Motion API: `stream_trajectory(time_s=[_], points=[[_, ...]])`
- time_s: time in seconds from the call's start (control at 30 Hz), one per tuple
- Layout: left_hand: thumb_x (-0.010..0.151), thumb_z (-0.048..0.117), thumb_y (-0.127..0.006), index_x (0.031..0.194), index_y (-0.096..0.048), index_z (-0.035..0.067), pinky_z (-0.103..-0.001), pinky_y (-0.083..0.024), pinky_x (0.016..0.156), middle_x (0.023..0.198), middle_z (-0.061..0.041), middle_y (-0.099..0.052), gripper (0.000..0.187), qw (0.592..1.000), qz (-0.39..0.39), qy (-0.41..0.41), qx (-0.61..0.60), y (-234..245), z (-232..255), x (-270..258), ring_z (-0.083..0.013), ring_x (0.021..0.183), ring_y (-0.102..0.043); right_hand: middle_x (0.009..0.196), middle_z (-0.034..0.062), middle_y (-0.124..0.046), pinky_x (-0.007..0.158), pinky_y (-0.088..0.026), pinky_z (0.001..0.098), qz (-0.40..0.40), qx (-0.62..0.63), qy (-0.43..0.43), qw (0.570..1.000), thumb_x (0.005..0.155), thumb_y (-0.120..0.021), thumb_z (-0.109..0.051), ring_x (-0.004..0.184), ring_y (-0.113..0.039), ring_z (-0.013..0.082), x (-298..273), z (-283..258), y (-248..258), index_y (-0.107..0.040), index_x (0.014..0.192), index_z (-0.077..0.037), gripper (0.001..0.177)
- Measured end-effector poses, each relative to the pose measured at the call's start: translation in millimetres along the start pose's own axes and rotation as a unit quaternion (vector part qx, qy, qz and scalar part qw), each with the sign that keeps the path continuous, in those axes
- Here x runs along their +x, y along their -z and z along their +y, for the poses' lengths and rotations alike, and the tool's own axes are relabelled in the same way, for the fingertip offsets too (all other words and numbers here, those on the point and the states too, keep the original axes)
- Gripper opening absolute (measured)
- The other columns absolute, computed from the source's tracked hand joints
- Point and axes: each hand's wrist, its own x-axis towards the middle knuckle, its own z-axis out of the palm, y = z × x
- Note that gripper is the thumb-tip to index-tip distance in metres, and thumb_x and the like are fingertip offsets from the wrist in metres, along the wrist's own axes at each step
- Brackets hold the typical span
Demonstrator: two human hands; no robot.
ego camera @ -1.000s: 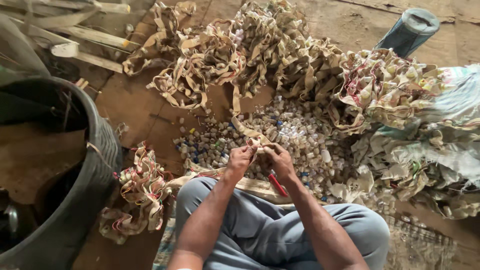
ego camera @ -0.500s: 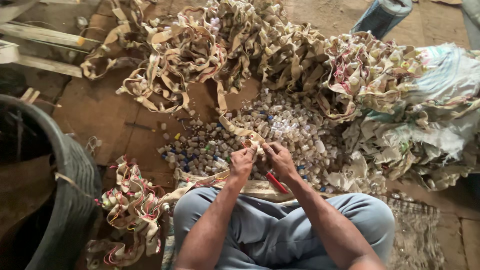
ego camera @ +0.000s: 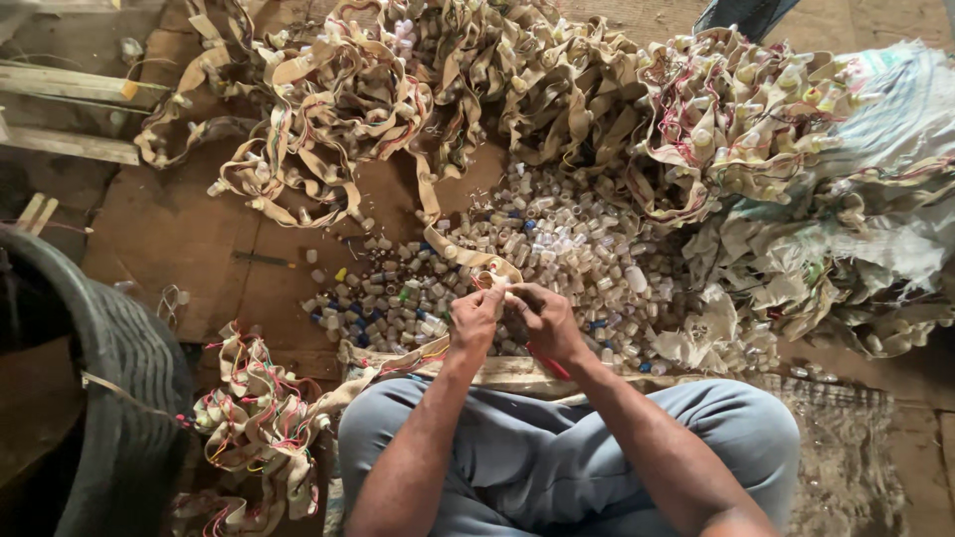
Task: The person sits on the floor and uses red-handled pliers to cut plastic caps off a long strip of connected plastic pieces. The person repeatedly pulls the strip, positions a cap, and snips it off, dropping the pieces onto a pile on the floor.
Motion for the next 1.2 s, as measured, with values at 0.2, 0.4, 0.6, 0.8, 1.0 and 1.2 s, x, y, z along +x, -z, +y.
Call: stream_trajectory(time_s=[0.2,0.4,0.6,0.8,1.0,1.2], points=[[0.087,0.020,-0.081,0.094,-0.074,0.004,-0.023,-0.038,0.054,0.075,0.006,-0.065,0.018,0.994,-0.052,0.019,-0.095,-1,7,-1,-0.0035,0.062,-0.051,0.091,0.0029,-0.080,0.068,-0.057,0.0243,-0.044,-0.007,-0.039,0.998,0.096,-0.061,-0.012,0.079,-0.071,0.0069,-2,9,2,-0.075,0.108,-0.004,0.020],[0.083,0.012,-0.079,0.094,-0.074,0.006,-0.023,-0.036,0.052,0.074,0.005,-0.063,0.013,0.986,-0.040,0.056,-0.149,3,-2,6,-0.0058,0.059,-0.048,0.080,0.0047,-0.073,0.059,-0.052,0.0263,-0.065,0.087,-0.151,0.983,0.098,-0.071,-0.019,0.066,-0.063,0.0095,11,29,18,-0.077,0.104,0.000,0.021],[0.083,0.009,-0.076,0.096,-0.076,-0.002,-0.023,-0.049,0.066,0.085,0.000,-0.071,0.017,0.980,-0.122,0.047,-0.151,14,-15,15,-0.0090,0.073,-0.063,0.081,0.0059,-0.072,0.059,-0.051,0.0256,-0.089,0.297,-0.211,0.927,0.100,-0.070,-0.020,0.065,-0.062,0.0108,9,45,8,-0.076,0.104,0.003,0.024],[0.079,0.010,-0.075,0.092,-0.075,-0.002,-0.027,-0.055,0.062,0.081,-0.003,-0.072,0.018,0.989,-0.048,0.049,-0.131,13,-14,17,-0.0136,0.067,-0.066,0.090,0.0145,-0.075,0.071,-0.058,0.0408,-0.022,-0.173,-0.118,0.978,0.094,-0.068,-0.033,0.079,-0.074,0.0276,2,47,19,-0.071,0.109,-0.005,0.033],[0.079,0.015,-0.074,0.096,-0.074,0.003,-0.029,-0.051,0.058,0.079,-0.003,-0.071,0.020,0.989,-0.019,0.081,-0.126,17,-8,21,-0.0160,0.064,-0.068,0.092,0.0216,-0.073,0.074,-0.055,0.0566,-0.145,-0.467,-0.166,0.856,0.090,-0.067,-0.026,0.089,-0.071,0.0448,-13,65,14,-0.061,0.111,-0.006,0.030],[0.079,0.013,-0.073,0.096,-0.074,0.001,-0.028,-0.051,0.066,0.086,-0.006,-0.073,0.021,0.977,-0.020,0.049,-0.204,32,-14,35,-0.0171,0.074,-0.070,0.069,0.0204,-0.072,0.063,-0.059,0.0403,-0.259,-0.333,-0.287,0.860,0.089,-0.068,-0.034,0.065,-0.076,0.0304,-9,47,22,-0.073,0.080,0.004,0.039]])
